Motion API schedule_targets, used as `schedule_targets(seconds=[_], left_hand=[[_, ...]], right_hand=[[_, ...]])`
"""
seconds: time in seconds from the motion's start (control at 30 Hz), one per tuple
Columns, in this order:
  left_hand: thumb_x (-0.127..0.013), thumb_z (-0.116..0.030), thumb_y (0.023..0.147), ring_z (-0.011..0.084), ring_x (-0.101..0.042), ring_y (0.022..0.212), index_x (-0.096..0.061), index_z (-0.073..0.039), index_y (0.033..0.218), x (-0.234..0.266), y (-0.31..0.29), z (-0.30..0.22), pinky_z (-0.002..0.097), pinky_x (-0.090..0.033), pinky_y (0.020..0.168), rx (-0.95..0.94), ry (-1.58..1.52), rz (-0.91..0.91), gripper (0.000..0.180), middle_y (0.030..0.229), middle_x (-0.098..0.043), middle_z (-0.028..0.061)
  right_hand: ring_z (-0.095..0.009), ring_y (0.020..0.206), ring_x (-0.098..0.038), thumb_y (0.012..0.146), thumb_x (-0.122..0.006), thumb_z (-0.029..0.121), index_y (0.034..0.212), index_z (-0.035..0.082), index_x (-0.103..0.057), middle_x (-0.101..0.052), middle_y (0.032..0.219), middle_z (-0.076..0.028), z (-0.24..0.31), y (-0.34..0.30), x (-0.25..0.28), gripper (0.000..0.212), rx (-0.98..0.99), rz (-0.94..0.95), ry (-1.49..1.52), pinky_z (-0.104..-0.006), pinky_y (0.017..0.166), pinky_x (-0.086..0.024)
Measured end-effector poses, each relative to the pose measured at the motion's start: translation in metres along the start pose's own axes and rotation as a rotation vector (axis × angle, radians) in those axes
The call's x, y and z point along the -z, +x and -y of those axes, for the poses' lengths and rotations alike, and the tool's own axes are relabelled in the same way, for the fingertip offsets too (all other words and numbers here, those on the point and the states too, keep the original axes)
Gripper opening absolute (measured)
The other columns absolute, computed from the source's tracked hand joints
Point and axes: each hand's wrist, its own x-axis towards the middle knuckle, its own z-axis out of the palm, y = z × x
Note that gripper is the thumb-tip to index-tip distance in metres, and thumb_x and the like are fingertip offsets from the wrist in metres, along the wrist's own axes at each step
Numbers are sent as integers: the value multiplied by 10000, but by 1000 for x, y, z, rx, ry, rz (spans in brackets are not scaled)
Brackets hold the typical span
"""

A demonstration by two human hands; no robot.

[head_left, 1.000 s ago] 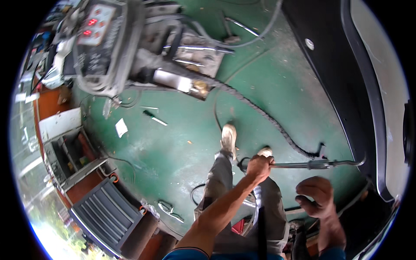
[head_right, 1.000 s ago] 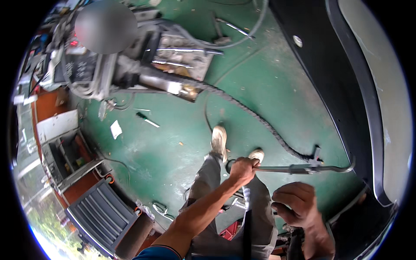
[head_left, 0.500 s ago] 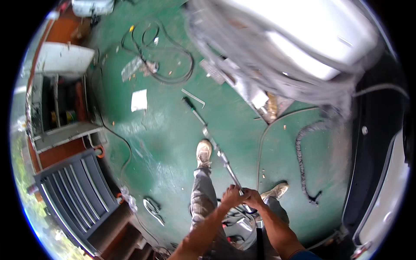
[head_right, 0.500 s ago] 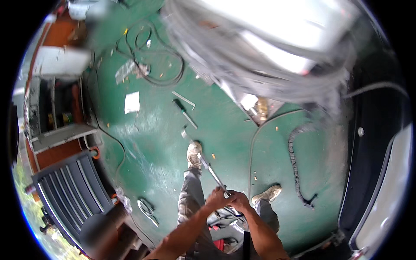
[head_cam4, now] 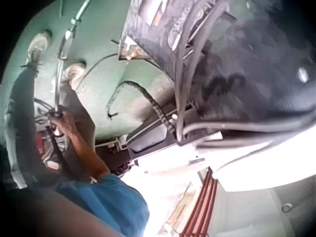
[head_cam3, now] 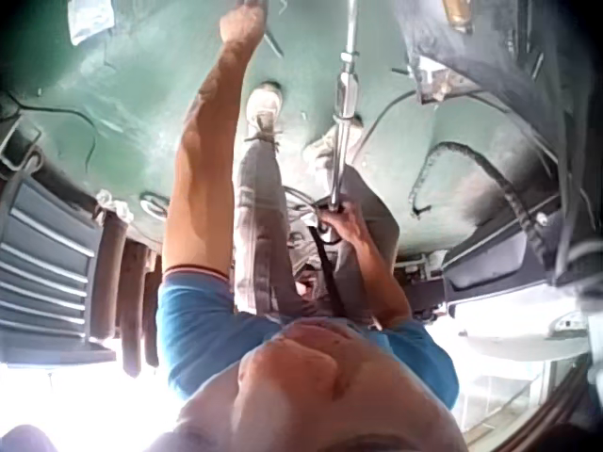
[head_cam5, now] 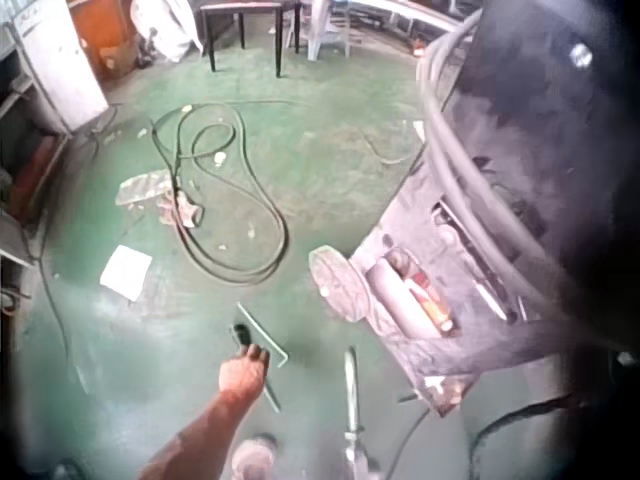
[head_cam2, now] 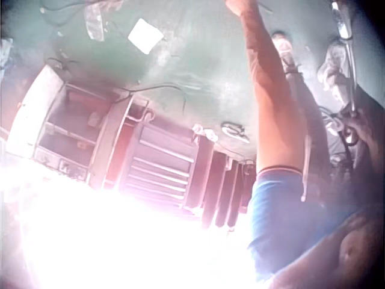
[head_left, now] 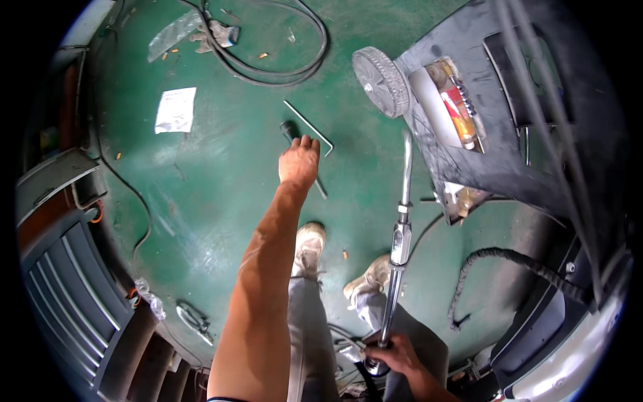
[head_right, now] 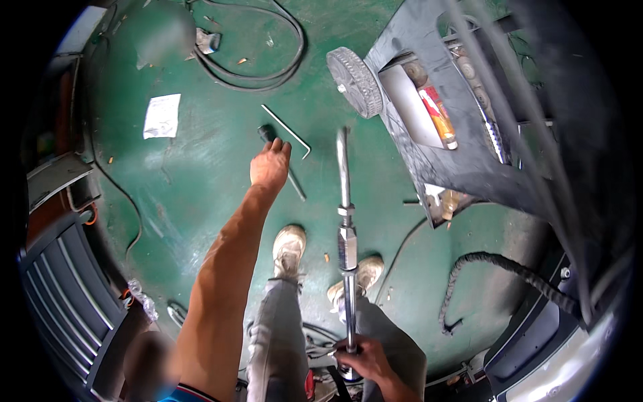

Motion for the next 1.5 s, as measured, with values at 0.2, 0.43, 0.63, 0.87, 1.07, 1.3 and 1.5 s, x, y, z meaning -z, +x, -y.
schedule_targets(seconds=[0.2,0.43,0.63,0.87,1.07,1.3,1.5], left_hand=[[-577,-166,845,220,-593,958,-603,-108,924,-88,61,10,349,-488,834,-274,179,-201,102,968,-578,41],[-462,-243,993,345,-622,895,-607,-52,976,-43,15,-7,463,-512,800,-93,-157,-146,241,952,-619,128],[-458,-234,985,325,-627,934,-586,-104,1016,-51,14,-8,440,-533,795,-102,-46,-127,185,956,-609,127],[-547,-148,884,242,-602,848,-537,-96,868,-100,64,21,366,-523,692,-187,195,-309,56,866,-562,65],[-619,-97,813,349,-630,785,-592,-114,1006,2,-21,-9,476,-540,586,-102,-174,-312,196,957,-550,131],[-581,-59,840,431,-618,929,-636,-69,1048,220,-282,17,519,-522,770,281,-315,23,215,1173,-593,162],[-543,-347,978,427,-569,507,-581,-42,1335,347,-477,68,537,-440,489,144,-77,109,471,646,-643,233]], right_hand=[[-116,759,-671,784,-787,54,1004,-9,-721,-714,799,-64,18,37,26,237,76,-105,-199,-284,698,-532],[-199,729,-685,733,-800,341,938,43,-726,-704,818,-108,3,30,21,370,67,-186,-340,-300,673,-527],[-183,711,-689,712,-830,321,983,42,-725,-718,785,-101,-23,25,11,403,-27,-108,-304,-296,675,-541],[-180,596,-525,750,-760,187,801,28,-624,-559,671,-86,38,19,17,215,271,-178,-150,-354,546,-406],[-223,743,-682,717,-786,325,909,58,-734,-696,783,-99,2,12,6,334,148,-167,-351,-336,680,-515],[-248,758,-692,708,-764,379,892,138,-759,-713,818,-83,10,-50,-60,303,555,-91,-592,-353,690,-538],[-323,867,-677,680,-690,332,1025,173,-735,-702,898,-82,79,-220,-63,382,719,-50,-580,-438,745,-538]])
